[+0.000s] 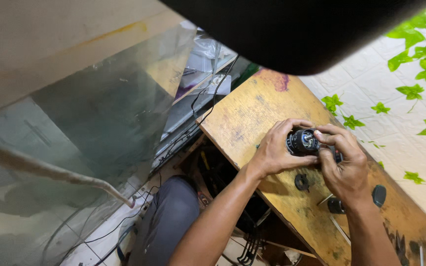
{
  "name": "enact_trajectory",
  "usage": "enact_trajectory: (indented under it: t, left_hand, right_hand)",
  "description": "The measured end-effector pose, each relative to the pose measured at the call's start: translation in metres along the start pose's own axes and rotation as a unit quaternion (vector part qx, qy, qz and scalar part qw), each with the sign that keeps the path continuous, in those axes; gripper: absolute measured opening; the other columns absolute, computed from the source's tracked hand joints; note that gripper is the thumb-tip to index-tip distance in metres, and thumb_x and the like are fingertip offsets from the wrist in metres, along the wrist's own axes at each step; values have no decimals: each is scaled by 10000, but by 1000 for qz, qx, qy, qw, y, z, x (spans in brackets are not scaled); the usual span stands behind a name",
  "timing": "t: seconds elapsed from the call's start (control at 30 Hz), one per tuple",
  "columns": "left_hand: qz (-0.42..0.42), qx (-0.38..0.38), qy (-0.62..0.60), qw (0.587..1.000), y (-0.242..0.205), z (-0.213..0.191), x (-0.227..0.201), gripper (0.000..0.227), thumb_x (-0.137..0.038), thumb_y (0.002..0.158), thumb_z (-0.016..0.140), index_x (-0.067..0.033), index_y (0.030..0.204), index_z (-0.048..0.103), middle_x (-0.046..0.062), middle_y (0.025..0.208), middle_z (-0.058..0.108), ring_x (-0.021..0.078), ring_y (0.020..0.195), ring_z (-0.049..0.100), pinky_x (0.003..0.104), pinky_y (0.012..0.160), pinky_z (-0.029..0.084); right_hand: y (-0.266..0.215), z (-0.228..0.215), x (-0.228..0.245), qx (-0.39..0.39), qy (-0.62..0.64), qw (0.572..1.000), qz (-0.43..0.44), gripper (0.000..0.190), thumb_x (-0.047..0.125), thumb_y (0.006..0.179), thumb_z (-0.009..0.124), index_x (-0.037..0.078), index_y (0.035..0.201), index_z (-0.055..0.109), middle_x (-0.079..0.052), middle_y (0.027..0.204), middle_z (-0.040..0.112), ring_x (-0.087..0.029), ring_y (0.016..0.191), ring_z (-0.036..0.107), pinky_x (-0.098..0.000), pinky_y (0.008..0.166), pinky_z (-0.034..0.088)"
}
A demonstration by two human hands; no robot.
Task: The person uses a power drill to remove screws from a cylindrical electrical component on a workbench. They then disassemble the component by hand, removing a black ring and internal parts, and finally reassemble the device.
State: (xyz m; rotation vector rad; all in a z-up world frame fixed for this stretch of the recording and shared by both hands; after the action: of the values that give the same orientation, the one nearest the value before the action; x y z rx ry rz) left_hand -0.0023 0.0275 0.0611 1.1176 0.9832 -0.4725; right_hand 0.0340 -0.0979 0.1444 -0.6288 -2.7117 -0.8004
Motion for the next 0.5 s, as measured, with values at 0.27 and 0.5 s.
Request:
enact_trajectory:
  t: [0.27, 0.5]
  left_hand:
    - [70, -56, -21, 996, 0, 5, 22, 564, -398, 737, 864, -211, 1239, 687, -9, 1150, 722, 215, 1082, 682, 349, 1017, 499]
    - [42, -4, 21, 999, 2, 7, 21, 621, -421, 755, 784, -228, 1330, 654, 48, 1200, 712, 283, 1138, 665, 435, 1039, 503]
  right_hand:
    - [-1, -4, -11, -28, -3, 1000, 0, 242, -59, 921, 595, 82, 1052, 741, -156, 1210, 726, -423, 1192, 667, -513, 1032, 490]
    - [-2, -3, -14, -28, -6, 1000, -3, 217, -39, 920, 598, 90, 1031, 733, -145, 1199, 722, -416, 1171, 664, -520, 1024, 484]
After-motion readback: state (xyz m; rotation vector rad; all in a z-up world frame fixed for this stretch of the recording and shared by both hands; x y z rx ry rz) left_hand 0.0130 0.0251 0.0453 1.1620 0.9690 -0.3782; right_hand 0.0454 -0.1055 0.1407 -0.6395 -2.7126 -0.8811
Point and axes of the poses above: each hand's wrist, its own y-axis towards the middle knuckle, its own z-axis out of the palm, x = y × z, the point moved 7 cm from there along y, towards the middle knuckle
